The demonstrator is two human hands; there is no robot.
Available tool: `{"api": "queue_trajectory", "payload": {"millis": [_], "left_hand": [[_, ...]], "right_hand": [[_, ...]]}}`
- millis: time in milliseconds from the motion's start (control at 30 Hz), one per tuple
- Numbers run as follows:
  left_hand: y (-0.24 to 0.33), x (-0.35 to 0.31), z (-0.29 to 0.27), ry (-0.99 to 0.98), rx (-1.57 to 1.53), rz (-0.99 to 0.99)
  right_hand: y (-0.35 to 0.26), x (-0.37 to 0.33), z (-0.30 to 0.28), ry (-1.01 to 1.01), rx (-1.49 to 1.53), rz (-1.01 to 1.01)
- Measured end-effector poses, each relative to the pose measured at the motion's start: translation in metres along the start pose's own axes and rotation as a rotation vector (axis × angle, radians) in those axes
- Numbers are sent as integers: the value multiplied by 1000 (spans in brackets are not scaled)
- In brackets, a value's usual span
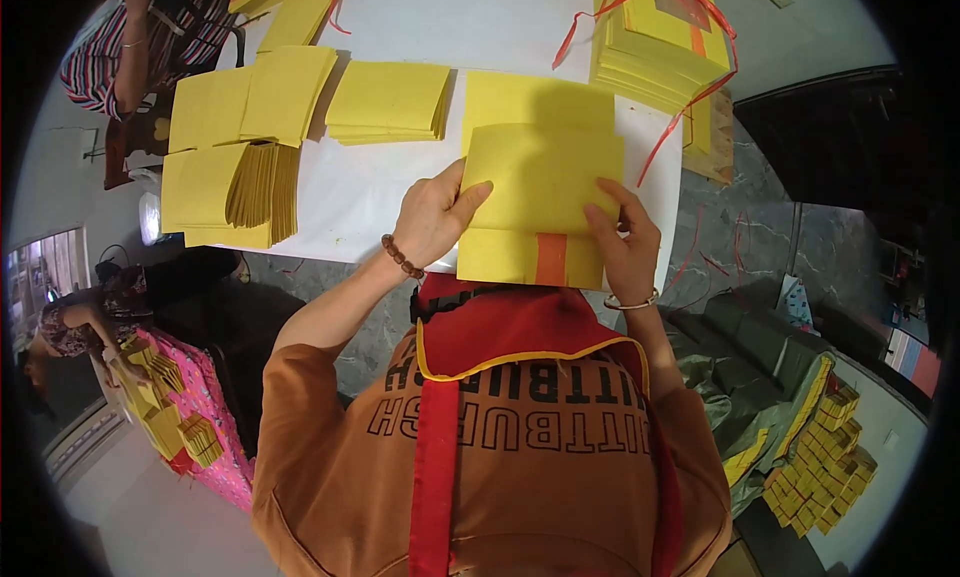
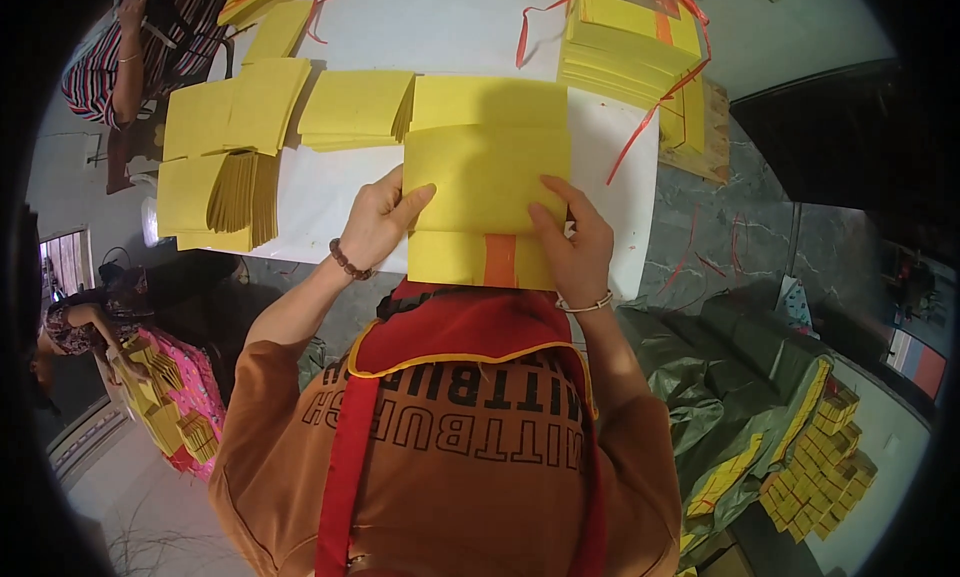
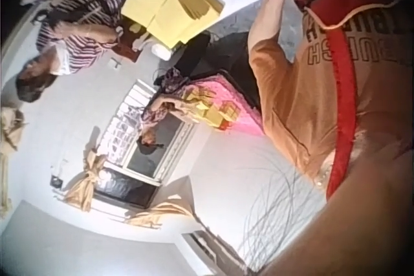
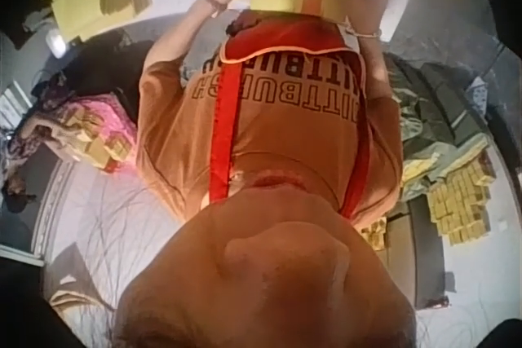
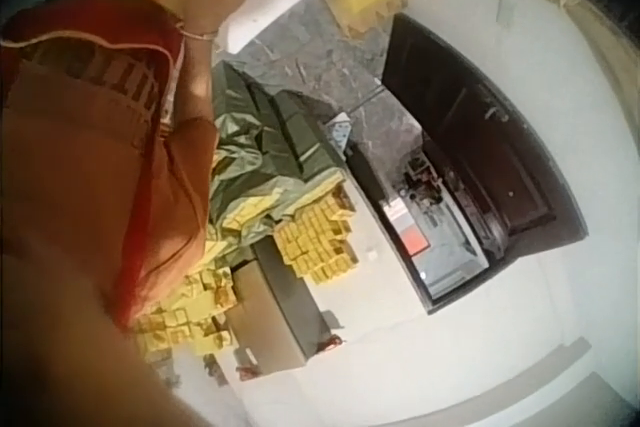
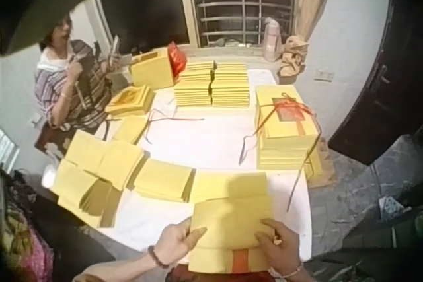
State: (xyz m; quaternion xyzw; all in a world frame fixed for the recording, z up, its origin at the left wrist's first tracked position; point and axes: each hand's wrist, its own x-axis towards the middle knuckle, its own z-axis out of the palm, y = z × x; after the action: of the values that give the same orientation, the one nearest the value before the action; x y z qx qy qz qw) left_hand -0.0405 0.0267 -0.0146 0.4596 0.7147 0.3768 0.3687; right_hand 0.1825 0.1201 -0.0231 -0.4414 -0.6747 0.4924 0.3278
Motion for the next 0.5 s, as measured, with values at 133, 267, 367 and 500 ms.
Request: {"api": "queue_trajectory", "payload": {"millis": [133, 267, 367, 500], "left_hand": [[-19, 9, 7, 7, -148, 16], [-22, 11, 9, 30, -266, -8], [-25, 11, 10, 35, -288, -50], [-3, 8, 8, 56, -442, -130]], "right_hand": [[6, 3, 3, 13, -11, 34], [17, 7, 8, 30, 54, 104], [9, 9, 10, 62, 43, 84], [14, 11, 13, 89, 106, 70]]}}
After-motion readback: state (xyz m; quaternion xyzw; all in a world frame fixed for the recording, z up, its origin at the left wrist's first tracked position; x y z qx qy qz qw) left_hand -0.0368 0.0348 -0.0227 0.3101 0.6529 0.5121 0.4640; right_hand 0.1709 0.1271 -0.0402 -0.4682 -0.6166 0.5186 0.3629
